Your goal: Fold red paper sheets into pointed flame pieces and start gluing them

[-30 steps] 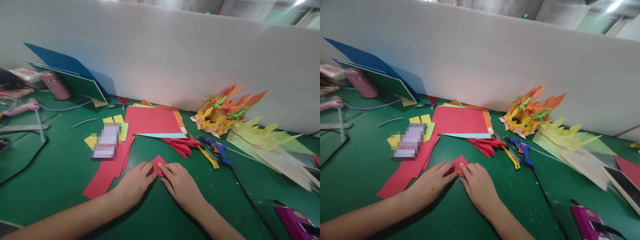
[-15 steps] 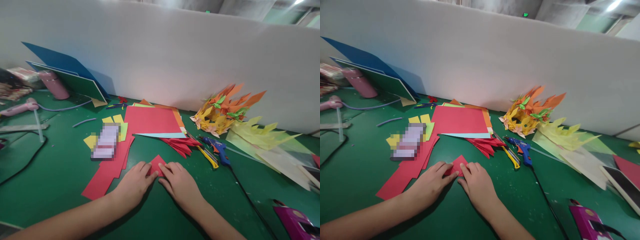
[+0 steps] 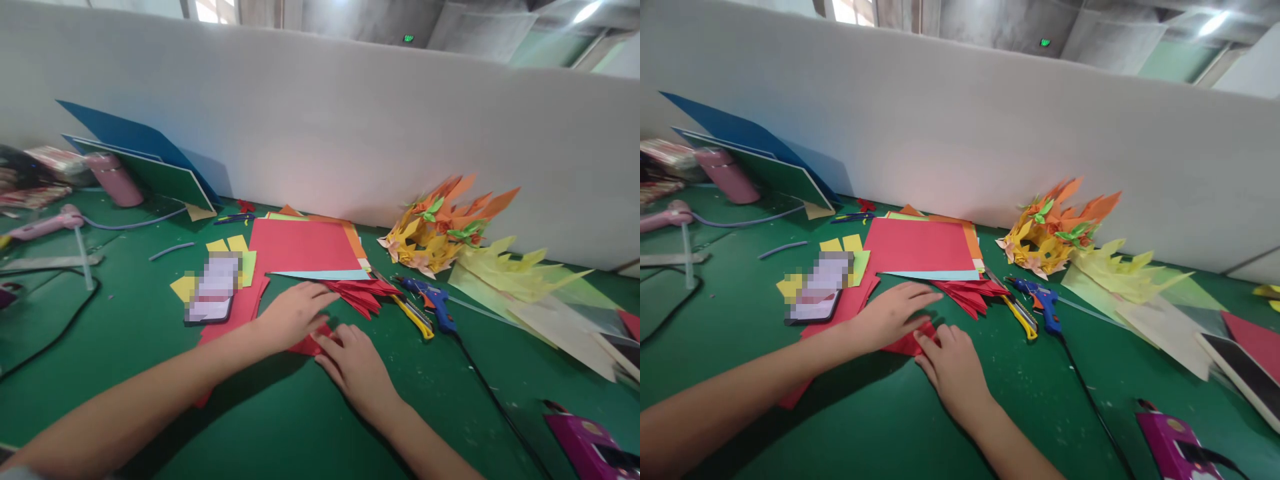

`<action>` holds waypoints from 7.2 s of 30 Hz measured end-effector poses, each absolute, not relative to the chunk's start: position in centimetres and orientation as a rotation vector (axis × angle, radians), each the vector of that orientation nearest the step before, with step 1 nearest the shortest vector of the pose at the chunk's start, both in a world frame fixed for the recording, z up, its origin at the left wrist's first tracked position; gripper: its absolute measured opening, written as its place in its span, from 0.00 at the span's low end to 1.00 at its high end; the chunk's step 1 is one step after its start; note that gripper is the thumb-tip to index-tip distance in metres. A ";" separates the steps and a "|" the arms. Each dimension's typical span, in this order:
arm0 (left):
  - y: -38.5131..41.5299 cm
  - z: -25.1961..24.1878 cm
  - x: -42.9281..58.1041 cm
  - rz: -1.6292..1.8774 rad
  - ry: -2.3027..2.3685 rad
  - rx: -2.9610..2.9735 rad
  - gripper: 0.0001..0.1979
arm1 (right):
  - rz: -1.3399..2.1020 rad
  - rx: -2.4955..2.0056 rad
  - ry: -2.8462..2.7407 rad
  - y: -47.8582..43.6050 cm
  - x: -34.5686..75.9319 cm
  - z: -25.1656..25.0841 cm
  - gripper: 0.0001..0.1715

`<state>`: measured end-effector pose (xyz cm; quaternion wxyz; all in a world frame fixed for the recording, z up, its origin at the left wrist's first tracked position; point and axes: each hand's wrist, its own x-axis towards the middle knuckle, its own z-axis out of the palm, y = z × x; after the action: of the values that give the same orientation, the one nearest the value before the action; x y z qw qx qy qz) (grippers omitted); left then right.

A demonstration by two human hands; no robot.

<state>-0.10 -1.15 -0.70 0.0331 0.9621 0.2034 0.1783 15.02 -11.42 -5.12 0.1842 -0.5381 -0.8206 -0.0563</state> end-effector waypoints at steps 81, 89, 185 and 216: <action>1.4 -4.0 -1.1 0.539 0.986 2.725 0.21 | -0.606 -1.305 -1.767 -6.6 20.1 -3.3 0.15; 0.8 -3.9 -1.5 0.613 0.972 2.733 0.19 | -0.217 -1.269 -2.049 -6.7 20.2 -4.7 0.14; -7.4 -3.8 -2.9 0.507 0.790 2.925 0.07 | 0.189 -1.466 -2.249 -12.8 18.2 -4.7 0.20; -11.1 -6.5 -3.5 0.412 0.827 3.065 0.19 | 0.300 -1.241 -2.325 -13.6 19.0 -6.1 0.24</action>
<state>-3.50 -11.07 -6.46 -0.0298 0.9570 0.2583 0.1288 19.03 -13.65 -6.14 0.2423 -0.4540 -0.8504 0.1097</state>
